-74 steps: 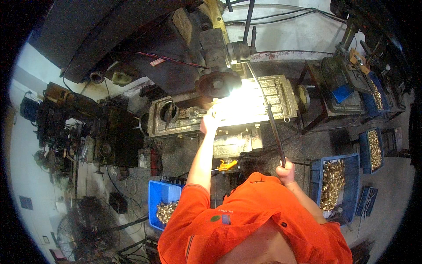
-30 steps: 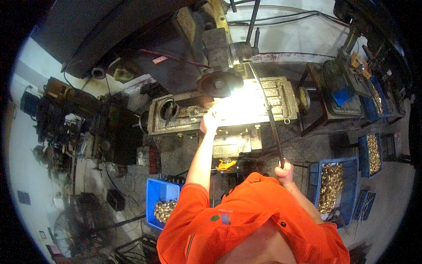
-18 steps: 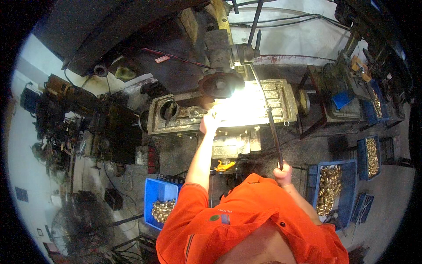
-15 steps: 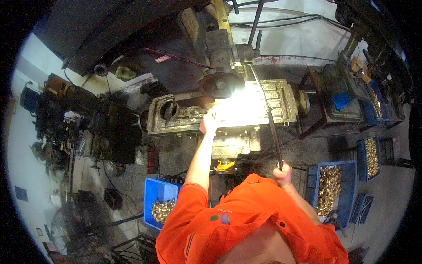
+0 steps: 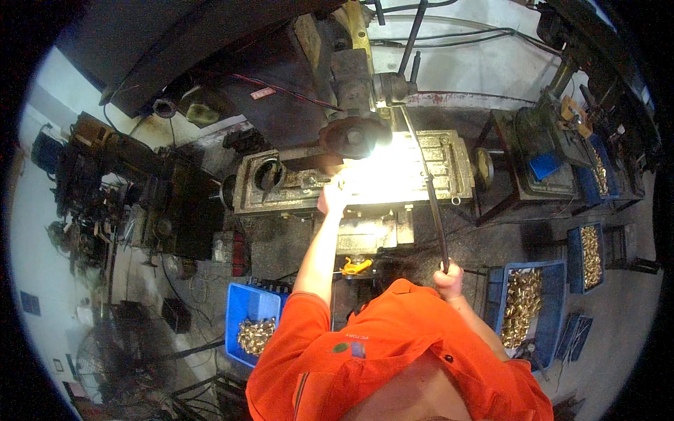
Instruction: The person repeatedly picks small brass parts from a blue bin, places each part into a milling machine vise, operates the machine to mill the part, then removes the finished part and returns it to the bin. This cycle repeats throughout the clip.
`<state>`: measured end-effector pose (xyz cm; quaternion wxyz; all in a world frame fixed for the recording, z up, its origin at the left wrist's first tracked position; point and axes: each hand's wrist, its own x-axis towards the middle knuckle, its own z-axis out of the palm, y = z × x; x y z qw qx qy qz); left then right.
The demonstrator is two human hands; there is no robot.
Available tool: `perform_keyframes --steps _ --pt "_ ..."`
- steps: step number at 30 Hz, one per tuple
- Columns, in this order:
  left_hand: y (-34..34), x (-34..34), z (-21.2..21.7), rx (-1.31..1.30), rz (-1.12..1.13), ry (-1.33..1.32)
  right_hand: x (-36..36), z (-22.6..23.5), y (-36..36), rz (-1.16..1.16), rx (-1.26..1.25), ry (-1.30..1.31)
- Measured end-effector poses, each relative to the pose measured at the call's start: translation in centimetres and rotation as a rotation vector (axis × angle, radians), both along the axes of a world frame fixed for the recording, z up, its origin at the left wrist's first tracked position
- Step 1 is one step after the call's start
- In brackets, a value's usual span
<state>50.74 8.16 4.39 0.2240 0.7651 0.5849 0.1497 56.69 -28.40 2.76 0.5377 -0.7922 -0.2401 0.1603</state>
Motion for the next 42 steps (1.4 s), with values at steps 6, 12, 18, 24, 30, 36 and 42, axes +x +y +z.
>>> perform_keyframes --steps 6,12,18,24,30,36,42 --pt "0.4 -0.1 -0.5 -0.019 -0.014 0.029 0.1 -0.7 -0.1 -0.002 -0.002 0.009" --pt "1.4 -0.3 -2.2 -0.051 0.016 0.064 0.1 -0.9 0.0 0.014 -0.001 -0.027" --pt "0.8 -0.2 -1.1 -0.057 0.032 0.051 0.0 -1.0 0.0 -0.007 -0.023 -0.009" --pt "0.0 0.0 0.3 -0.021 0.016 0.015 0.0 -0.1 0.1 -0.017 -0.075 0.027" --pt "1.1 -0.4 -1.3 -0.08 0.006 0.067 0.0 -0.6 0.1 -0.015 -0.068 0.001" --pt "1.7 -0.2 -2.2 -0.149 -0.009 0.061 0.1 -1.0 -0.1 0.001 -0.067 0.045" --pt "2.0 -0.7 -2.6 -0.14 -0.008 0.066 0.1 -0.9 0.1 0.012 -0.045 0.017"
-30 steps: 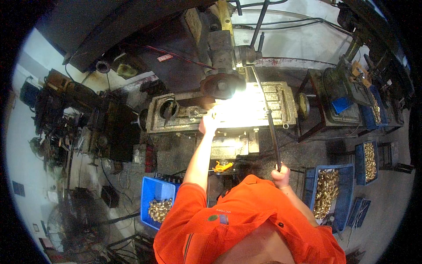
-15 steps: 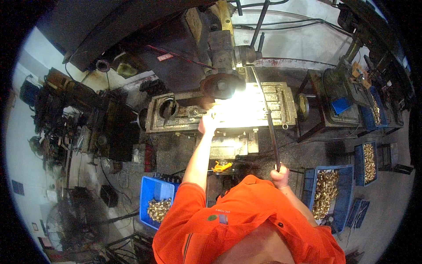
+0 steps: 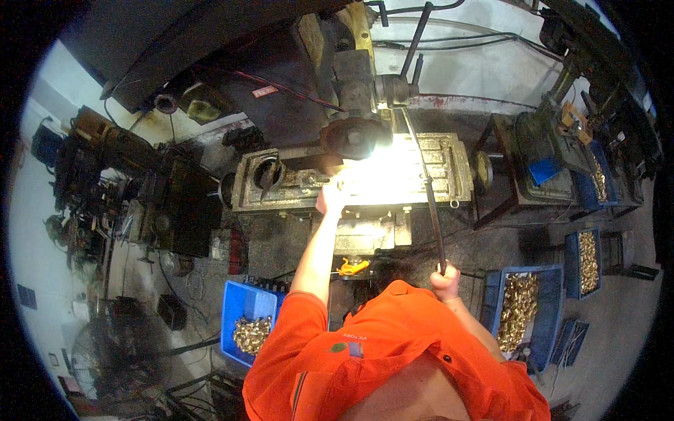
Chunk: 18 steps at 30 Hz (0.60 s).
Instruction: The person repeatedly picks small brass parts from a blue bin, places each part into a milling machine vise, operates the machine to mill the part, then removes the finished part and returns it to the bin. This cycle repeats throughout the clip.
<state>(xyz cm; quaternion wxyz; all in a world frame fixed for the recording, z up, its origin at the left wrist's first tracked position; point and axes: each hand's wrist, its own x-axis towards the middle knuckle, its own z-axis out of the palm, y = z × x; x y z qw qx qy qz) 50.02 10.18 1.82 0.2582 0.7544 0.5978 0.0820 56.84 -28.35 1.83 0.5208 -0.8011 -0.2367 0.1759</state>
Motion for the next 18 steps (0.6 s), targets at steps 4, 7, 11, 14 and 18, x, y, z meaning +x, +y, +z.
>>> perform_keyframes --steps 4,7,11,14,18 --pt "-1.1 0.5 1.6 0.052 -0.02 -0.012 0.1 0.3 -0.1 0.01 0.0 -0.019" --pt "-1.2 0.4 1.8 0.072 -0.016 -0.008 0.0 0.3 0.1 -0.013 0.0 0.005" --pt "-1.3 0.4 1.8 0.062 0.006 -0.036 0.1 0.0 0.1 -0.024 -0.028 0.02" --pt "-1.4 0.3 1.6 0.099 0.023 -0.056 0.1 -0.4 0.1 -0.027 -0.067 -0.011" --pt "-1.4 0.4 2.3 0.034 -0.006 -0.005 0.1 -0.4 0.1 -0.023 -0.047 -0.033"
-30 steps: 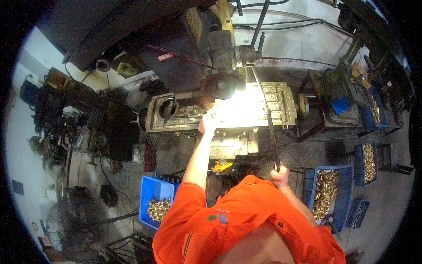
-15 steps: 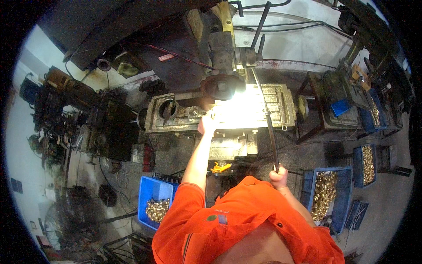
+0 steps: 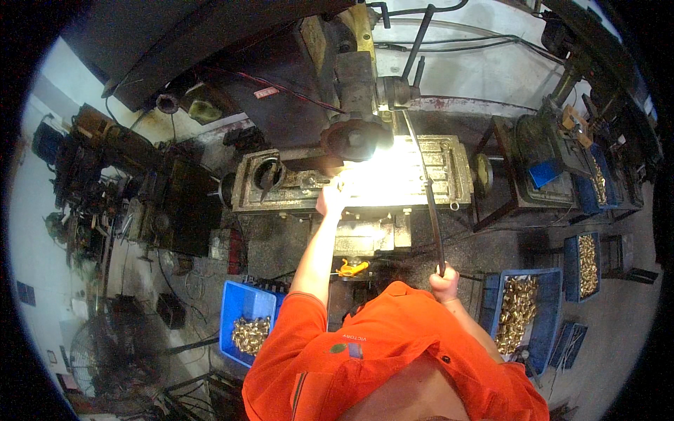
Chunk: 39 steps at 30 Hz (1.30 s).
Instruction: The person repeatedly picks small brass parts from a blue bin, places each part into a milling machine vise, operates the machine to mill the part, then removes the finished part and returns it to the bin. This cycle repeats throughout the clip.
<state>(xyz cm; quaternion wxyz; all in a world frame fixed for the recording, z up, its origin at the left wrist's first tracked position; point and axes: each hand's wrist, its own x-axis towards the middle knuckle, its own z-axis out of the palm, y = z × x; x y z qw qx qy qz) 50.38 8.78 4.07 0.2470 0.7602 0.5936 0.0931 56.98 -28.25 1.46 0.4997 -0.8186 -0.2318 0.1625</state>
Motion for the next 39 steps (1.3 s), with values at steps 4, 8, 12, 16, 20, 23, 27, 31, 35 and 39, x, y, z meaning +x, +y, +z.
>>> perform_keyframes --steps 4,8,12,16,20,23,27,31,35,39 --pt "-0.3 0.2 0.2 0.064 0.044 -0.016 0.0 -0.2 0.1 -0.01 0.028 -0.02" --pt "-0.4 0.3 0.4 0.061 0.039 -0.01 0.0 -0.5 0.0 -0.005 0.026 -0.021" --pt "0.1 0.1 -0.5 0.044 0.045 0.003 0.0 -0.6 0.1 0.007 0.053 -0.016" --pt "0.2 0.0 -0.4 0.003 -0.008 0.0 0.1 -0.5 0.0 0.021 0.062 -0.009" --pt "0.0 0.1 -0.5 0.082 0.015 -0.01 0.1 -0.5 0.1 -0.002 0.064 0.002" --pt "0.1 0.2 -0.8 0.114 0.008 -0.029 0.2 -0.5 0.1 0.003 0.065 0.024" --pt "0.3 0.1 -1.4 0.101 -0.011 -0.06 0.1 -1.0 0.2 -0.009 0.037 -0.003" --pt "0.5 0.1 -1.5 0.083 0.004 -0.053 0.2 -1.2 0.1 -0.007 0.015 -0.026" --pt "0.0 0.2 -0.6 0.077 0.019 -0.028 0.1 -0.6 0.3 -0.013 0.037 0.012" --pt "0.0 -0.1 -0.7 0.075 0.01 -0.038 0.1 0.3 0.4 -0.007 0.033 0.005"
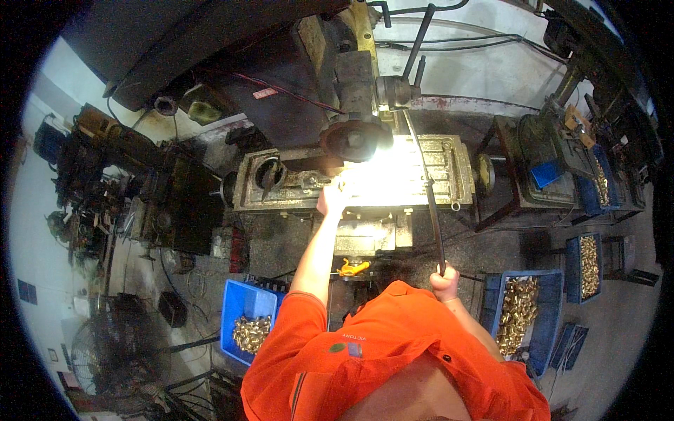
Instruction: The person repeatedly picks small brass parts from a blue bin, places each part into a milling machine vise, operates the machine to mill the part, then removes the finished part and returns it to the bin. This cycle repeats throughout the clip.
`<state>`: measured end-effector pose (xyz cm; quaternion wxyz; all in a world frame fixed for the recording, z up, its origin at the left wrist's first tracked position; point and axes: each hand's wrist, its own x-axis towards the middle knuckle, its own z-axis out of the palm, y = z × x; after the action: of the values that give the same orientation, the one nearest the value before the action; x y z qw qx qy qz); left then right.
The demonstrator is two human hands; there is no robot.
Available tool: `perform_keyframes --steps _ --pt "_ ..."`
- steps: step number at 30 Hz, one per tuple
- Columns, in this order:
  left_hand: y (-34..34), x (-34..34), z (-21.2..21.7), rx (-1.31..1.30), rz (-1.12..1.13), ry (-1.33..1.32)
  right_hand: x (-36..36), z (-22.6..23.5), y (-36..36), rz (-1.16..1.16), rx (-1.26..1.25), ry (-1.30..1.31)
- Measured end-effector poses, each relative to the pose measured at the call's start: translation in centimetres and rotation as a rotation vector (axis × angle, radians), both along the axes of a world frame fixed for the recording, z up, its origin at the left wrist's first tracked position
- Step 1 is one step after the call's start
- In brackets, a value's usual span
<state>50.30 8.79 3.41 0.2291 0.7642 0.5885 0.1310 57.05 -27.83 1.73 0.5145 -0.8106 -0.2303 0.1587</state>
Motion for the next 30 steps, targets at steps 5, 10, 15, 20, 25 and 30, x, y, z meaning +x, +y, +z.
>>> perform_keyframes --steps 5,10,15,20,25,30 --pt "0.0 0.1 0.3 0.005 -0.018 0.038 0.2 -1.1 -0.3 0.012 -0.06 -0.042" --pt "-0.4 0.4 1.0 0.009 -0.006 0.041 0.3 -1.4 -0.3 0.005 -0.07 -0.038" --pt "0.5 0.0 -1.0 0.024 -0.004 0.012 0.3 -0.9 -0.1 -0.002 -0.027 0.079" --pt "0.7 0.1 -1.5 0.077 -0.016 0.0 0.3 -0.3 0.1 -0.013 -0.012 0.047" --pt "0.6 0.3 -1.3 0.045 -0.009 -0.006 0.4 -2.5 0.0 -0.013 0.005 0.024" --pt "0.8 0.1 -1.3 0.017 -0.027 0.016 0.5 -2.6 0.0 -0.004 -0.03 -0.013"
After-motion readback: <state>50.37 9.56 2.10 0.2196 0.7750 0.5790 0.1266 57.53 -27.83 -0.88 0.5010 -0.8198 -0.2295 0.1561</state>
